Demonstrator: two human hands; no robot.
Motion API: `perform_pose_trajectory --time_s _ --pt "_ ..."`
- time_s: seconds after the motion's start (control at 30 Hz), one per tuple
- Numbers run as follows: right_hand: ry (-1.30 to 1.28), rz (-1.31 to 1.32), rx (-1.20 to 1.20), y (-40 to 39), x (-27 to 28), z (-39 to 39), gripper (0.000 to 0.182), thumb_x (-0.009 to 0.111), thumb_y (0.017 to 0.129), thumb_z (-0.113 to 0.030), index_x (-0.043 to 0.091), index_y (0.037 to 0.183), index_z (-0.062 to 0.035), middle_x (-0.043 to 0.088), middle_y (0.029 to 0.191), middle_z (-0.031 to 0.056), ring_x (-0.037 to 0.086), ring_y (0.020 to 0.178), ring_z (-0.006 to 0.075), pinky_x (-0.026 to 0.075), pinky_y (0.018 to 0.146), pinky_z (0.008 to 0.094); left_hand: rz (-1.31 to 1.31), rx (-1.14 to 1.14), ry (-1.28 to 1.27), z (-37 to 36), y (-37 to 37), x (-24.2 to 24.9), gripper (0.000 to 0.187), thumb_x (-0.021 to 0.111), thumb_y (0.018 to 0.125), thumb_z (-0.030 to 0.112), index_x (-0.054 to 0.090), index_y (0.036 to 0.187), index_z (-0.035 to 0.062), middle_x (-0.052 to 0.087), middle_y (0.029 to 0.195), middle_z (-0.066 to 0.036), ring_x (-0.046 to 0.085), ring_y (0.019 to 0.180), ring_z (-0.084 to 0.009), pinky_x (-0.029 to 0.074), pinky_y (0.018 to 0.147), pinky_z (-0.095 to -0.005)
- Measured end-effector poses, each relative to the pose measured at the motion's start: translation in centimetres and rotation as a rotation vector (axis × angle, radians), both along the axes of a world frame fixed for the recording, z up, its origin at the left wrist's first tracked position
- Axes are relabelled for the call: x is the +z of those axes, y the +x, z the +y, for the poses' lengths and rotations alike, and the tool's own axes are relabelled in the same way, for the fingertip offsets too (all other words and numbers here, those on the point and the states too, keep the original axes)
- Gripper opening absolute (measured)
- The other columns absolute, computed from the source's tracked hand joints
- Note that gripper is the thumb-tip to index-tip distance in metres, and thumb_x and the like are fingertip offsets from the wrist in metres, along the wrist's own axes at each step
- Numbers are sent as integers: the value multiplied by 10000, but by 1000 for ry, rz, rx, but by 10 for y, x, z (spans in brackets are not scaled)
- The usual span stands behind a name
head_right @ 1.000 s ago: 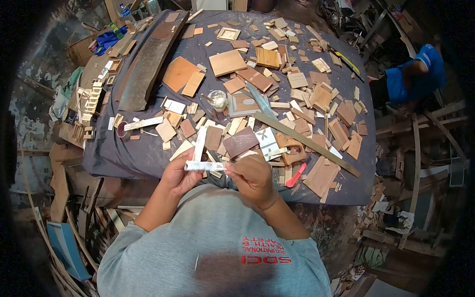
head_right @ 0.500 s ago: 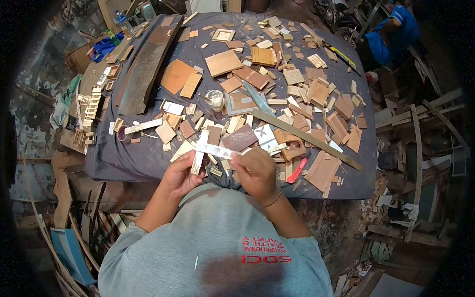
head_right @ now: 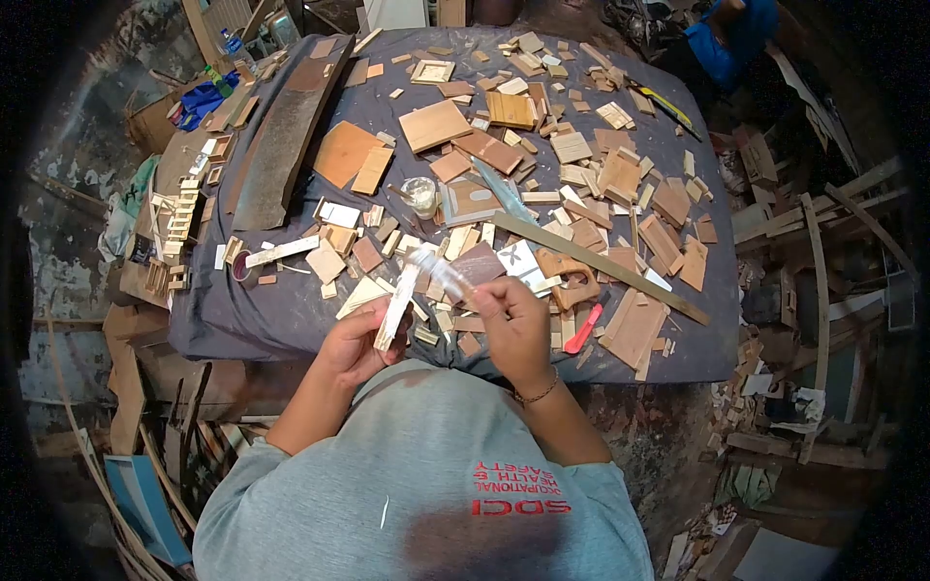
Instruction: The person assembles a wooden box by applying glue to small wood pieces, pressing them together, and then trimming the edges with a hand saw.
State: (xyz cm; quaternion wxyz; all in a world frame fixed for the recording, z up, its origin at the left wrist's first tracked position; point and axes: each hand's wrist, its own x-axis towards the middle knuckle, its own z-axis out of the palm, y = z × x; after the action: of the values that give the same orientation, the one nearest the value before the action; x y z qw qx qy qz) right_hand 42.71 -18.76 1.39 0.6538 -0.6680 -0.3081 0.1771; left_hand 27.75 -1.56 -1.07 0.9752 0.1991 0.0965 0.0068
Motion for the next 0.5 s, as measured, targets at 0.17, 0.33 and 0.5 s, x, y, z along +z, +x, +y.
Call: perform_pose_trajectory --time_s 0.17,0.33,0.5 --pt "58 -474 -65 3 7 1 82 658 840 -77 622 870 -10 576 686 33 502 603 135 404 569 270 24 -2 -24 -1 0 7 320 470 948 144 485 1194 -60 644 892 -115 647 658 -181 549 550 -285" --pt "24 -846 96 -8 14 0 154 705 744 -44 645 884 -63 576 678 44 530 587 245 394 561 359 66 79 -56 -3 1 8 320 444 959 140 458 1204 -65 640 945 -137 659 695 -198 577 582 -300" --pt "126 -880 198 -6 11 -8 226 717 708 -49 654 921 -91 587 683 19 531 589 223 375 553 347 101 108 -157 -3 4 3 268 447 954 136 489 1149 -43 636 922 -142 652 716 -217 567 596 -320"
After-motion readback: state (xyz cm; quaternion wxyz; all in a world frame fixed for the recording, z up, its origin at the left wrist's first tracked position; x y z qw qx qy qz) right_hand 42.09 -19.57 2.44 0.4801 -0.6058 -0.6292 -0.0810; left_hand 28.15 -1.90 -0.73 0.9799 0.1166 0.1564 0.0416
